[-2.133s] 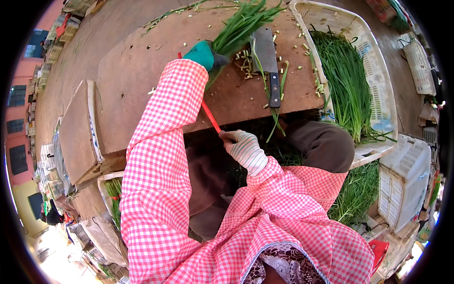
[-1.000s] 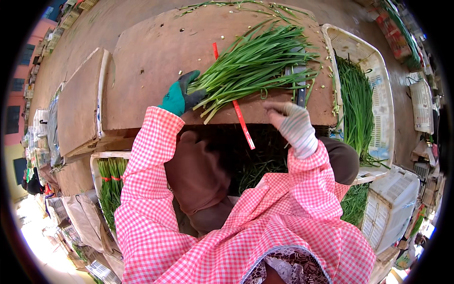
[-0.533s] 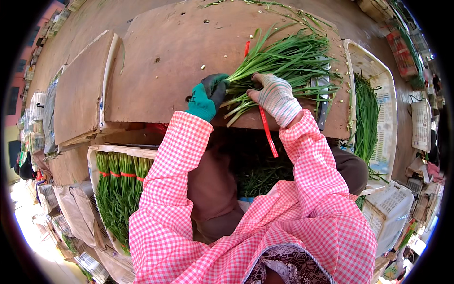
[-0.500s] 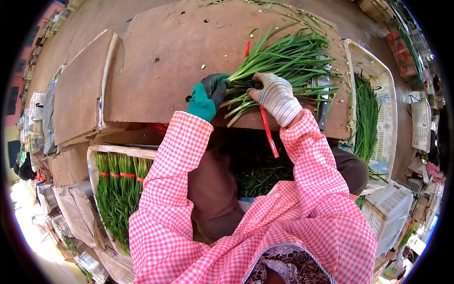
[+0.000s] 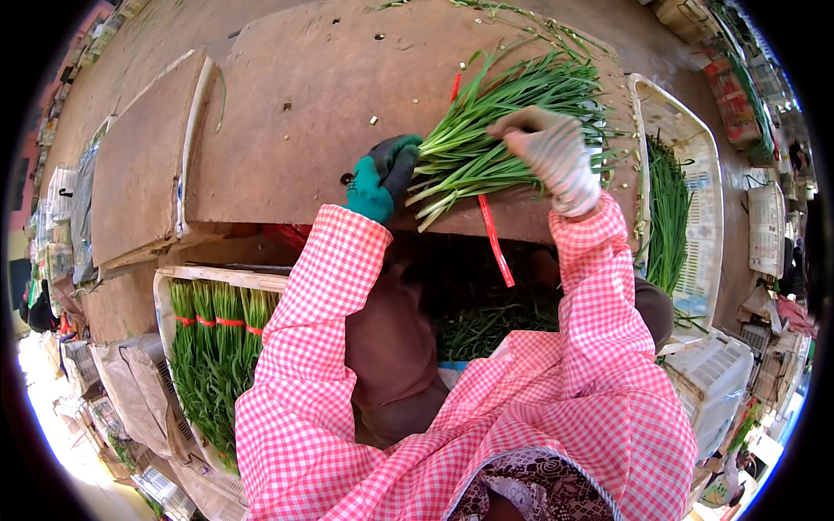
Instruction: The person bundles bunches of green leaves with red ties, cuts the ends off with a large knife on a wooden surface, and organizes the trimmed bundles into crates.
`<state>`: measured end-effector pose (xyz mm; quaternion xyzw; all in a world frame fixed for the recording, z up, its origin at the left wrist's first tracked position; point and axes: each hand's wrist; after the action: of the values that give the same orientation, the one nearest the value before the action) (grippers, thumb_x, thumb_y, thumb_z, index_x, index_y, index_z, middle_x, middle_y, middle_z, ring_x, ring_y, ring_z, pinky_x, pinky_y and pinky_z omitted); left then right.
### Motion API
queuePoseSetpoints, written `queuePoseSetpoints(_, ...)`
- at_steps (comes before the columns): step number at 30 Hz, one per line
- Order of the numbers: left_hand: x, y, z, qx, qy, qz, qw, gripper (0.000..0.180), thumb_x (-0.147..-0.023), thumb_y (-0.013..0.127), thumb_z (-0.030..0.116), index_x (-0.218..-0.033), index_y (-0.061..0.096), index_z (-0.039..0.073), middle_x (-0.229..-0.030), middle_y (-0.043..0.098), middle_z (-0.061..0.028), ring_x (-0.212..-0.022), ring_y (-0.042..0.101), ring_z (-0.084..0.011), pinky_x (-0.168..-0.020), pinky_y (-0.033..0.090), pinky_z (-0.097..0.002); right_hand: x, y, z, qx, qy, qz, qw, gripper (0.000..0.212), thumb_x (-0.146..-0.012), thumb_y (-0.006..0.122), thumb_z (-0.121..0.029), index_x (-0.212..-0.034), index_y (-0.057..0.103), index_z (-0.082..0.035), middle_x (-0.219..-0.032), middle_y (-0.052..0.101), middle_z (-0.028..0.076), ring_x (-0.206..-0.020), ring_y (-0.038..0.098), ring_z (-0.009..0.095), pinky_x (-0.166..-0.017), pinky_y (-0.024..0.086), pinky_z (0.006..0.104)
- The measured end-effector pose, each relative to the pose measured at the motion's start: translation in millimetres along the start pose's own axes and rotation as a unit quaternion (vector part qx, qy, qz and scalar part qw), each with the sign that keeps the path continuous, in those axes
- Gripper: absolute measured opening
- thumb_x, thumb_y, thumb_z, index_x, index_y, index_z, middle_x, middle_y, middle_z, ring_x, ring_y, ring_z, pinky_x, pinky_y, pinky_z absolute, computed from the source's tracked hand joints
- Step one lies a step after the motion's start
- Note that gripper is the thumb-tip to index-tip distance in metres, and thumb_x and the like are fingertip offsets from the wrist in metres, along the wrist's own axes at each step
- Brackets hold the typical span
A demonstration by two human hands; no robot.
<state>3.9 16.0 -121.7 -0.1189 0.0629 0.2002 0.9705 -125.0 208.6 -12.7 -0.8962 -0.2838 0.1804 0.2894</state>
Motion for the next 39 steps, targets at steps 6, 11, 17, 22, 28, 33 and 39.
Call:
queuePoseSetpoints(6,1,-4,-10,0.060,-0.028,0.028,0.997,0.028,-0.092,0.055,0.021,-0.108,0.061,-0.001,-0.102,0.064,-0.0086,-0.094,0.058,-0.0146,-0.087,0.045,-0.0293,32,-74,-31,-0.241,0.138,0.034,0.960,0.019,-0.074,0.056,-0.007,-0.087,0.070,-0.003,-0.075,0.068,0.004,-0.055,0.054,0.006,-0.049,0.041,0.0203)
queuePoseSetpoints(11,-13,-17,15,0.050,-0.102,0.088,0.990,0.051,-0.084,0.066,0.034,-0.118,0.054,-0.002,-0.111,0.060,-0.0155,-0.102,0.056,-0.0219,-0.090,0.044,-0.0340,106,-39,1,-0.016,0.148,-0.152,0.977,0.023,-0.075,0.059,-0.016,-0.092,0.069,-0.005,-0.078,0.067,0.012,-0.069,0.063,0.021,-0.064,0.050,0.0314)
queuePoseSetpoints(17,-37,6,57,-0.435,0.052,-0.078,0.896,0.109,-0.057,0.071,0.067,-0.134,0.035,-0.001,-0.132,0.041,-0.0261,-0.122,0.038,-0.0395,-0.102,0.031,-0.0473,172,-20,33,0.177,0.084,-0.327,0.924,0.015,-0.077,0.057,-0.023,-0.085,0.064,-0.012,-0.077,0.062,0.010,-0.071,0.062,0.030,-0.059,0.049,0.0412)
queuePoseSetpoints(22,-28,54,77,-0.565,-0.010,-0.228,0.793,0.121,-0.051,0.069,0.073,-0.138,0.027,0.001,-0.136,0.034,-0.0268,-0.122,0.038,-0.0391,-0.104,0.027,-0.0482,182,-3,49,0.114,0.173,-0.263,0.942,0.015,-0.080,0.056,-0.024,-0.089,0.064,-0.016,-0.080,0.061,0.009,-0.072,0.062,0.030,-0.059,0.048,0.0408)
queuePoseSetpoints(28,-14,54,38,-0.577,0.079,-0.158,0.797,0.093,-0.071,0.063,0.051,-0.139,0.025,-0.001,-0.134,0.037,-0.0259,-0.117,0.041,-0.0410,-0.100,0.033,-0.0474,180,0,48,0.051,0.208,-0.189,0.958,0.033,-0.081,0.055,-0.037,-0.078,0.064,-0.005,-0.073,0.063,0.016,-0.073,0.062,0.035,-0.067,0.048,0.0443)
queuePoseSetpoints(33,-22,49,5,-0.587,0.139,-0.156,0.782,0.083,-0.074,0.061,0.043,-0.139,0.027,0.005,-0.132,0.041,-0.0228,-0.112,0.045,-0.0410,-0.095,0.038,-0.0477,178,-1,55,0.114,0.176,-0.201,0.957,0.034,-0.078,0.057,-0.040,-0.073,0.064,-0.008,-0.067,0.062,0.015,-0.067,0.061,0.034,-0.063,0.048,0.0445)
queuePoseSetpoints(39,-44,39,0,-0.549,0.143,-0.180,0.804,0.078,-0.074,0.063,0.032,-0.137,0.030,0.003,-0.130,0.042,-0.0249,-0.111,0.045,-0.0424,-0.093,0.039,-0.0491,194,-94,55,0.154,0.127,-0.044,0.979,0.026,-0.076,0.062,-0.034,-0.077,0.067,-0.008,-0.068,0.063,0.012,-0.066,0.063,0.026,-0.061,0.049,0.0351)
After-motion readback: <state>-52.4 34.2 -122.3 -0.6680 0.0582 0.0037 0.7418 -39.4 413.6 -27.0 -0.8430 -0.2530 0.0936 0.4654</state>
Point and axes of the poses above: each hand's wrist, its own x-axis away from the middle knuckle, its own y-axis out of the palm, z = x × y
